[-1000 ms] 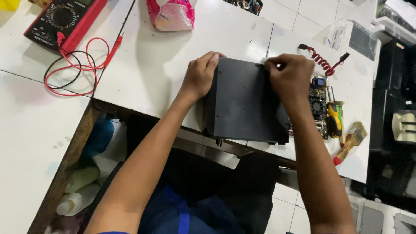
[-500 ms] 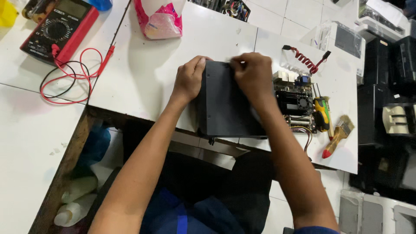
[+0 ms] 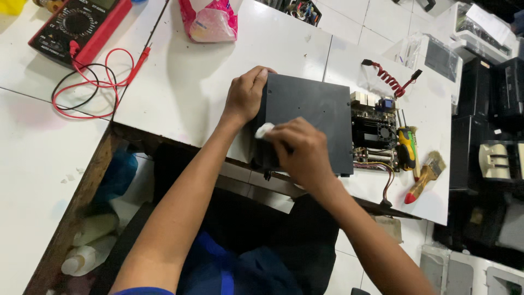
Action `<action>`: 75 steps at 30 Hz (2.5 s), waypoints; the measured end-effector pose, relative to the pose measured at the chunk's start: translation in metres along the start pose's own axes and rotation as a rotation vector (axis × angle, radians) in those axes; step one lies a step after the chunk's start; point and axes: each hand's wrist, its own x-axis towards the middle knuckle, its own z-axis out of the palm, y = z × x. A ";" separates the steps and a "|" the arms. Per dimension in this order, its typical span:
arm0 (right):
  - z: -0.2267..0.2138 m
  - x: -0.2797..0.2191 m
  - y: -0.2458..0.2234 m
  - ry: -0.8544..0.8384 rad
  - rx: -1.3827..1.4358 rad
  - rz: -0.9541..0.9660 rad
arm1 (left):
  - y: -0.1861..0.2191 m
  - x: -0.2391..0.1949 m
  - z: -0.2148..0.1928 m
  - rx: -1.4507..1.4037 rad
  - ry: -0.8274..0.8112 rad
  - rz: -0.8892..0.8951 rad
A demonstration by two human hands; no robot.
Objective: The person cleans a black electronic device by brushing its exterior, spraying a blue liquid cleaner, and wiping the surface with a tissue. The person turns the device to clean different sides and vents.
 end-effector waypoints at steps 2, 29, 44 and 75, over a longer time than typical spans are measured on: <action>-0.005 -0.016 -0.017 -0.094 0.197 -0.129 | 0.003 -0.001 -0.002 0.017 -0.026 -0.023; -0.039 -0.060 0.008 -0.114 0.089 -0.012 | 0.003 -0.001 -0.003 0.024 -0.038 0.025; -0.044 -0.023 0.073 0.062 -0.162 0.000 | 0.002 -0.004 -0.001 0.027 -0.020 0.026; -0.006 0.049 0.084 -0.035 -0.117 -0.042 | 0.007 -0.004 -0.001 0.019 0.003 0.026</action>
